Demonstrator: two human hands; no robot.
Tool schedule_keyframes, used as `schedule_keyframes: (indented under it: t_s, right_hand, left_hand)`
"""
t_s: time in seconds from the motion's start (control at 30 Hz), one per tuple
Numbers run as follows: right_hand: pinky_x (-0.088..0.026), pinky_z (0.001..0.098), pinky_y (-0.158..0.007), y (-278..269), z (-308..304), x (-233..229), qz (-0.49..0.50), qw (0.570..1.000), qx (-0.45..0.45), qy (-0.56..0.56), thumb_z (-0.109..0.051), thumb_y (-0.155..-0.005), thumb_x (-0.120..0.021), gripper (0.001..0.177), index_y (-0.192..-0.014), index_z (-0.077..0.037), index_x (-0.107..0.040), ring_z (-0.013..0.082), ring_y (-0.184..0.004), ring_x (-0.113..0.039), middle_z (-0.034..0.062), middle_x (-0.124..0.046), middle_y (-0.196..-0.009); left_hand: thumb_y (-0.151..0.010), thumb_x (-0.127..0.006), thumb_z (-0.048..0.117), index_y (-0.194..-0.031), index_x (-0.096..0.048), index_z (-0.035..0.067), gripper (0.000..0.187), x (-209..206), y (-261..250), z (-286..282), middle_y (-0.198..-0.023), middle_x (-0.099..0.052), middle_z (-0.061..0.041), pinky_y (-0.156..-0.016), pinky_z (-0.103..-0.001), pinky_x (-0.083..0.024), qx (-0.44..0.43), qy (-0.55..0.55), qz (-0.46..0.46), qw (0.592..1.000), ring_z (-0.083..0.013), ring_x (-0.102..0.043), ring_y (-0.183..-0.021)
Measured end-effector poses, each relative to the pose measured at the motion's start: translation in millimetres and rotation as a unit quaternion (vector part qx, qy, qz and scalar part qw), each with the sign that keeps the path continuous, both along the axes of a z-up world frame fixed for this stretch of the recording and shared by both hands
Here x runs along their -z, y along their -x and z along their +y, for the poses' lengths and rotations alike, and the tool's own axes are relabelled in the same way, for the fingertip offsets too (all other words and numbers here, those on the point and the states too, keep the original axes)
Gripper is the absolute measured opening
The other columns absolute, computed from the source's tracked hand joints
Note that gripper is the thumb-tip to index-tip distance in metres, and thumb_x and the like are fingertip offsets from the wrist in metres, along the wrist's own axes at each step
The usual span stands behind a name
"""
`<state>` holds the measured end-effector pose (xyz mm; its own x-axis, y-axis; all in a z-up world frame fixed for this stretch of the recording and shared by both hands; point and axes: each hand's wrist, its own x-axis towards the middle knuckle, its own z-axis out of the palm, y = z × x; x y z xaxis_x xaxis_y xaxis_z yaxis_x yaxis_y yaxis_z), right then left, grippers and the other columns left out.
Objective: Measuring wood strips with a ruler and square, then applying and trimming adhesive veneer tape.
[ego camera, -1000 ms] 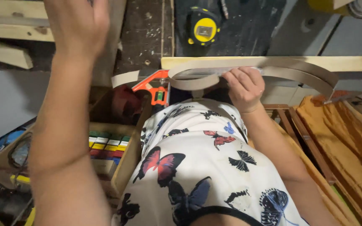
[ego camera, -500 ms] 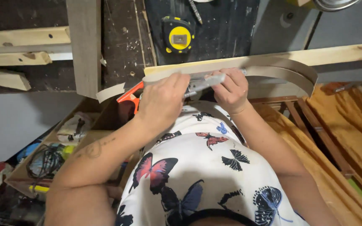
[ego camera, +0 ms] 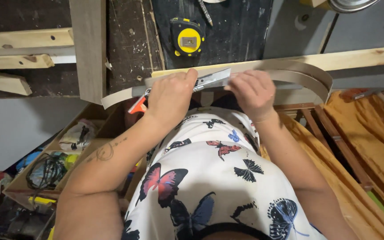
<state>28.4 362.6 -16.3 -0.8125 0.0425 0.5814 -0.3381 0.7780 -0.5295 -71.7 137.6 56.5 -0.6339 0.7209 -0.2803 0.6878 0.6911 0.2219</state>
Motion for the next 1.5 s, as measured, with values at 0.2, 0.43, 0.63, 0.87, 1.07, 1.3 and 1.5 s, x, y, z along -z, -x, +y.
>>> schedule_keyframes:
  t_s: [0.2,0.43,0.63,0.87,1.07,1.3,1.5]
  right_hand:
    - [-0.057,0.0413,-0.068,-15,29,7,0.005,1.0,0.001,-0.014,-0.012,-0.101,-0.085,0.012,-0.093,-0.004,-0.081,0.0309,-0.066,-0.066,0.0099,-0.069,-0.076]
    - [-0.058,0.0404,-0.069,-15,24,9,-0.005,1.0,0.013,-0.02,-0.012,-0.102,-0.084,0.012,-0.092,-0.005,-0.086,0.0308,-0.07,-0.068,0.0102,-0.072,-0.078]
    - [-0.06,0.0411,-0.07,-15,26,2,-0.015,1.0,0.002,-0.019,-0.013,-0.103,-0.082,0.013,-0.093,-0.005,-0.085,0.0311,-0.075,-0.068,0.01,-0.072,-0.08]
    - [-0.058,0.0383,-0.072,-18,28,3,-0.042,0.999,0.012,-0.032,-0.014,-0.103,-0.085,0.012,-0.095,-0.006,-0.084,0.029,-0.074,-0.066,0.0069,-0.071,-0.078]
    - [-0.057,0.0398,-0.071,-11,31,-7,-0.074,0.997,0.003,-0.011,-0.012,-0.101,-0.09,0.011,-0.094,-0.007,-0.083,0.0281,-0.073,-0.065,0.0045,-0.07,-0.078]
    - [-0.057,0.0382,-0.073,-9,42,-7,-0.15,0.988,-0.031,0.027,-0.021,-0.111,-0.089,0.015,-0.103,-0.009,-0.087,0.0274,-0.076,-0.062,0.0056,-0.066,-0.084]
    - [-0.056,0.037,-0.075,-14,51,0,-0.223,0.974,-0.044,0.024,-0.034,-0.118,-0.069,0.026,-0.113,-0.014,-0.085,0.0269,-0.081,-0.063,0.0051,-0.064,-0.09]
  left_hand:
    - [-0.089,-0.068,0.008,-0.102,-0.062,0.016,0.017,13,3,-4,-0.07,-0.062,0.002,-0.052,-0.037,-0.056,0.004,0.012,0.009,1.0,-0.0211,-0.07,-0.064]
    - [-0.082,-0.082,0.017,-0.102,-0.061,0.018,0.029,29,-4,-5,-0.076,-0.063,0.003,-0.058,-0.031,-0.057,0.016,-0.008,0.058,0.998,-0.0188,-0.07,-0.071]
    - [-0.066,-0.092,0.042,-0.115,-0.063,0.02,0.061,41,-54,2,-0.087,-0.063,0.0,-0.064,-0.041,-0.06,0.004,-0.034,-0.02,0.999,-0.025,-0.072,-0.08]
    - [-0.089,-0.073,0.015,-0.086,-0.057,0.017,0.017,42,-65,5,-0.076,-0.044,0.004,-0.049,-0.026,-0.046,0.005,-0.074,0.227,0.971,-0.0154,-0.053,-0.056]
    - [-0.09,-0.066,0.008,-0.079,-0.058,0.015,0.016,46,-64,3,-0.071,-0.043,0.002,-0.046,-0.028,-0.042,-0.038,-0.102,0.257,0.96,-0.0172,-0.051,-0.053]
    - [-0.08,-0.073,0.013,-0.081,-0.064,0.02,0.011,20,-54,-11,-0.058,-0.057,0.003,-0.049,-0.034,-0.05,0.027,-0.017,0.098,0.995,-0.0208,-0.064,-0.052]
    - [-0.073,-0.075,0.011,-0.073,-0.07,0.019,0.009,15,-46,-38,-0.059,-0.065,-0.002,-0.05,-0.038,-0.048,0.062,0.023,0.042,0.997,-0.0254,-0.068,-0.055]
